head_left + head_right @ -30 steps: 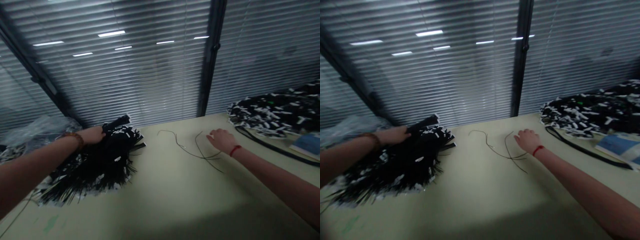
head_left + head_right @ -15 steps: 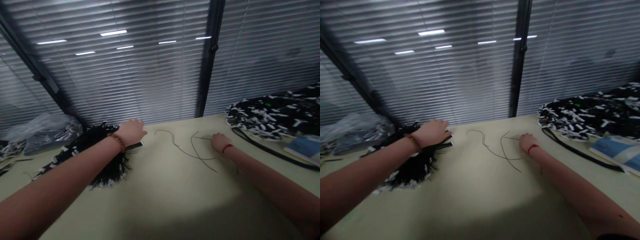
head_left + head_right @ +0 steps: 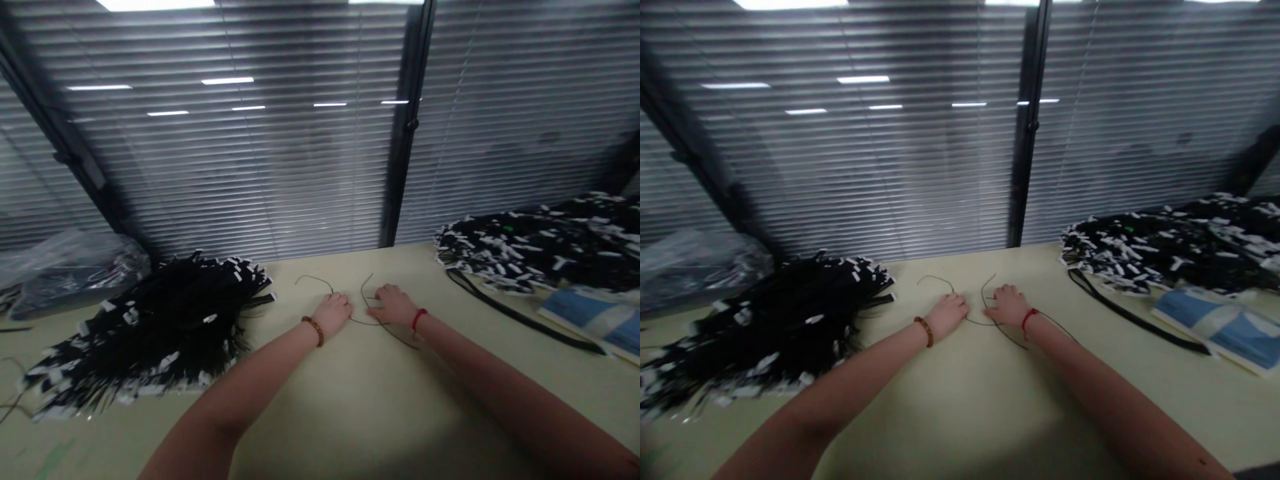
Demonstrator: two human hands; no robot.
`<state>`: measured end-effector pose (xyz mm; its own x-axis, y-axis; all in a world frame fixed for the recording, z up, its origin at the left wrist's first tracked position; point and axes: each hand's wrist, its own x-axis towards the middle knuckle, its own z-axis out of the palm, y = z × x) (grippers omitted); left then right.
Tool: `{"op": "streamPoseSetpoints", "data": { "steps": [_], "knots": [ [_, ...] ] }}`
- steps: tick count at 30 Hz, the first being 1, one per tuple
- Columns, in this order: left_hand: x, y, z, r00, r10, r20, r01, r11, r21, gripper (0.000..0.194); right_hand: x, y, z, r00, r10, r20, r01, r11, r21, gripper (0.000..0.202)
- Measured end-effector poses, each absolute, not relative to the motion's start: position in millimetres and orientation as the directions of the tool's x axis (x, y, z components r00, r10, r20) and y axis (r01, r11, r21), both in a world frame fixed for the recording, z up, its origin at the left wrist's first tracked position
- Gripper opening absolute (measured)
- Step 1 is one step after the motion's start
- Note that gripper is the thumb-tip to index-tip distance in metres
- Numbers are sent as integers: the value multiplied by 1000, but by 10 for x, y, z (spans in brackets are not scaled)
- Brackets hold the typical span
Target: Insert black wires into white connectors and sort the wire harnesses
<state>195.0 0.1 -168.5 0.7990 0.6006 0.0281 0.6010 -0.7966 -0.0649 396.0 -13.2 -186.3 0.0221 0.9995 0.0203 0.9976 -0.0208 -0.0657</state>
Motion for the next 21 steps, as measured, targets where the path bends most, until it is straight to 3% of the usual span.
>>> {"op": "streamPoseSetpoints", "data": {
  "steps": [4, 8, 9, 10, 11, 12, 13, 16, 21],
  "knots": [
    [1731, -638, -1604, 859, 511, -23, 511, -860, -2, 14, 3659, 17, -1862, -58, 998, 17, 986, 60, -153, 32],
    [1285, -1145, -1169, 840, 543, -8, 536, -826, 173, 14, 3569, 51, -1787, -65, 995, 79, 948, 87, -306, 32],
    [1150, -1184, -1011, 801, 598, 34, 566, -773, 285, 15, 3556, 35, -1731, -63, 992, 110, 928, 99, -360, 30],
    [1015, -1187, -851, 712, 697, 87, 548, -629, 551, 16, 3532, 9, -1658, -63, 987, 147, 900, 120, -420, 27],
    [886, -1162, -700, 599, 792, 113, 436, -441, 784, 17, 3490, -28, -1569, -67, 980, 189, 862, 152, -483, 23],
    [768, -1118, -569, 485, 870, 93, 245, -237, 940, 17, 3422, -76, -1469, -76, 970, 233, 814, 195, -547, 20],
    [666, -1065, -466, 384, 922, 54, 25, -69, 997, 16, 3325, -135, -1362, -90, 958, 274, 754, 245, -609, 19],
    [484, -928, -352, 206, 979, 4, -359, 72, 931, 17, 2873, -362, -1062, -162, 918, 363, 514, 393, -763, 21],
    [541, -864, -562, 93, 993, 69, -473, -17, 881, 19, 2015, -696, -820, -308, 869, 388, 151, 447, -882, 25]
  ]
}}
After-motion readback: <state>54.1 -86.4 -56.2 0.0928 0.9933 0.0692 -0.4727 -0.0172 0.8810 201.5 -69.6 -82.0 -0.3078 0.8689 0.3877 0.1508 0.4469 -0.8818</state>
